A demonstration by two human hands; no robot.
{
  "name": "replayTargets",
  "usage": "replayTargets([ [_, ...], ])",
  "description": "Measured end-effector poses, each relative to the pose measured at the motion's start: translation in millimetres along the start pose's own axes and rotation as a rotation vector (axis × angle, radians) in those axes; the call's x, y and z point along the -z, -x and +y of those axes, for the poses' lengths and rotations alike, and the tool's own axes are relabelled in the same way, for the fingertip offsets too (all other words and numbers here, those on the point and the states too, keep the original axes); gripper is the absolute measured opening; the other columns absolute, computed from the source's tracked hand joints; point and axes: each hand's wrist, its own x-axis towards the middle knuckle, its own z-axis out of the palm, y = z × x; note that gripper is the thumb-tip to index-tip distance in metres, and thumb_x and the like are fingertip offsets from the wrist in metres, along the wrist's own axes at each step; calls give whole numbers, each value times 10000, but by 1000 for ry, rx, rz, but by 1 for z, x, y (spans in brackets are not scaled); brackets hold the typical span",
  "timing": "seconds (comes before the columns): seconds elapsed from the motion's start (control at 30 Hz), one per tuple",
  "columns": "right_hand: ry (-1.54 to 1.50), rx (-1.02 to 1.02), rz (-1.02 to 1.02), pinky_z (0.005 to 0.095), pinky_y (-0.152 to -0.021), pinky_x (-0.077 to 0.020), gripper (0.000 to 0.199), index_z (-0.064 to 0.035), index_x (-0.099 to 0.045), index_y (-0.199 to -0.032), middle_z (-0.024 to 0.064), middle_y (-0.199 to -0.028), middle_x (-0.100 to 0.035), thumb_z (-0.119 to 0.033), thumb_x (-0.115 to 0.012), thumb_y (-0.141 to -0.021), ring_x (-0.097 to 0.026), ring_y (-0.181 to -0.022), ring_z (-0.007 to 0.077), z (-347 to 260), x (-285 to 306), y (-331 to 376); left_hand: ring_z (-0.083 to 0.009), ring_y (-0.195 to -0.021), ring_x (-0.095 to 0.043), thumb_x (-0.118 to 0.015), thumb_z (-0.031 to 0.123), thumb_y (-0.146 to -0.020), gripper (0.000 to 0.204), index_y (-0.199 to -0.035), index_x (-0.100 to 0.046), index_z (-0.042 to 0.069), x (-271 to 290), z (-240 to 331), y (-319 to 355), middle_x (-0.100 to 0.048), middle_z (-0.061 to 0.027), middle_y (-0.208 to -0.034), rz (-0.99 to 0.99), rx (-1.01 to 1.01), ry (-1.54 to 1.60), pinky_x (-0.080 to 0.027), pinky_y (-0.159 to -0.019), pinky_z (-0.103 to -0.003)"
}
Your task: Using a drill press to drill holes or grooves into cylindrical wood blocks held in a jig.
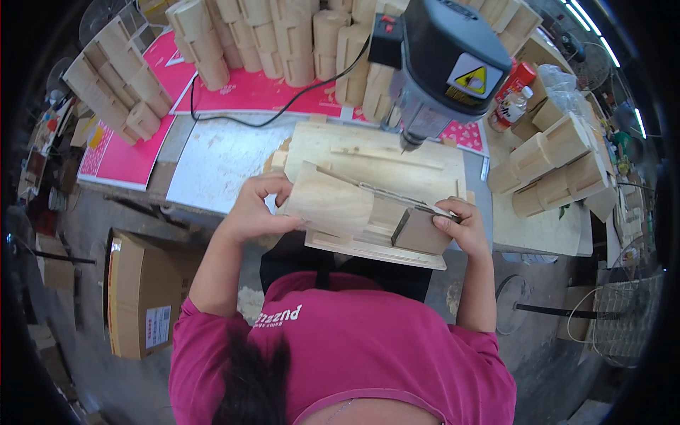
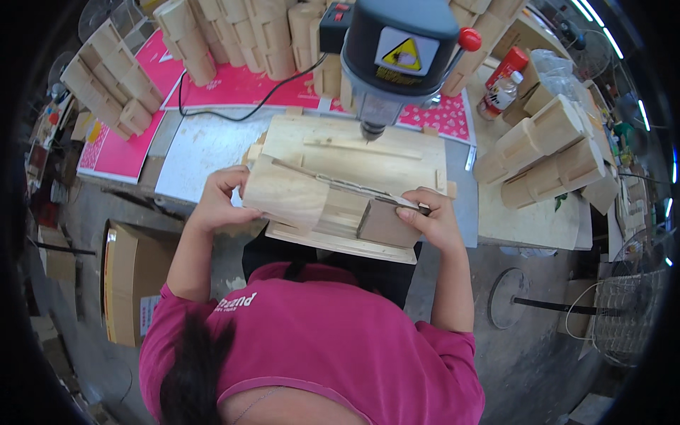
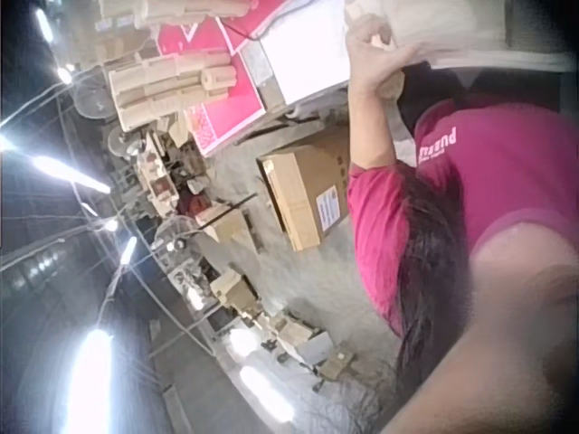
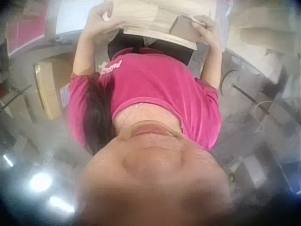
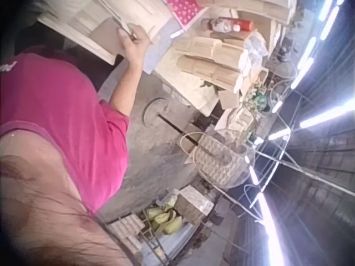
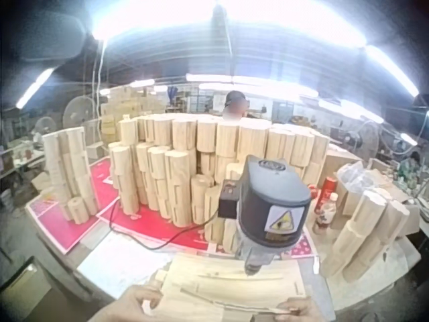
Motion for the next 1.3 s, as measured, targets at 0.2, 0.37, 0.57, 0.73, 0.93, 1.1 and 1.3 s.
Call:
replayTargets([
  [0.2, -352, -92, 61, 208, -614, -368, 219, 0, -649, -869, 16, -747, -559, -134, -720, -711, -502, -700, 78, 14, -1, 21, -91, -661, -565, -710, 166, -629, 249, -804, -631, 7, 33, 6, 48, -619, -22, -760, 415, 235, 350, -428, -609, -219],
  [0.37, -44, 64, 57, 213, -672, -394, 275, 1, -652, -884, 20, -773, -553, -65, -755, -637, -520, -726, 107, -30, -16, 34, -121, -669, -599, -669, 187, -741, 276, -853, -613, -59, 34, 26, 46, -642, -94, -800, 599, 492, 624, -471, -620, -248],
  [0.57, -103, 111, 214, 227, -717, -395, 282, 2, -651, -893, 38, -858, -537, -17, -736, -624, -511, -815, 132, -34, -39, 29, -81, -532, -529, -673, 221, -767, 247, -690, -602, -3, -3, 22, 45, -612, -59, -655, 497, 645, 598, -398, -503, -214],
  [0.73, -190, 33, 158, 222, -736, -389, 255, 0, -650, -896, 34, -859, -529, -17, -714, -649, -504, -823, 125, -17, -44, 25, -55, -503, -468, -678, 245, -771, 268, -688, -593, 5, -35, 17, 35, -576, -26, -616, 425, 653, 600, -346, -472, -197],
  [0.93, -217, 26, 175, 218, -735, -395, 249, -8, -647, -893, 31, -859, -536, 13, -713, -653, -511, -820, 125, 1, -45, 15, -39, -671, -486, -656, 310, -799, 335, -904, -627, -7, -62, 16, 12, -573, 9, -732, 51, 561, 597, -359, -537, -182],
  [1.1, -9, 102, 272, 228, -741, -405, 250, -10, -638, -896, 41, -864, -553, 2, -715, -659, -528, -832, 144, 25, -30, 10, -119, -769, -533, -738, 241, -716, 529, -1116, -548, -48, -79, -10, -2, -567, -46, -899, 9, 419, 526, -431, -730, -257],
  [1.3, 240, 168, 403, 253, -719, -429, 272, -2, -625, -920, 66, -877, -578, 3, -706, -660, -553, -824, 168, 41, -7, -14, -273, -902, -537, -779, 249, -584, 815, -1288, -427, 38, -109, -24, -21, -549, -133, -950, 49, -104, -344, -399, -816, -376],
])
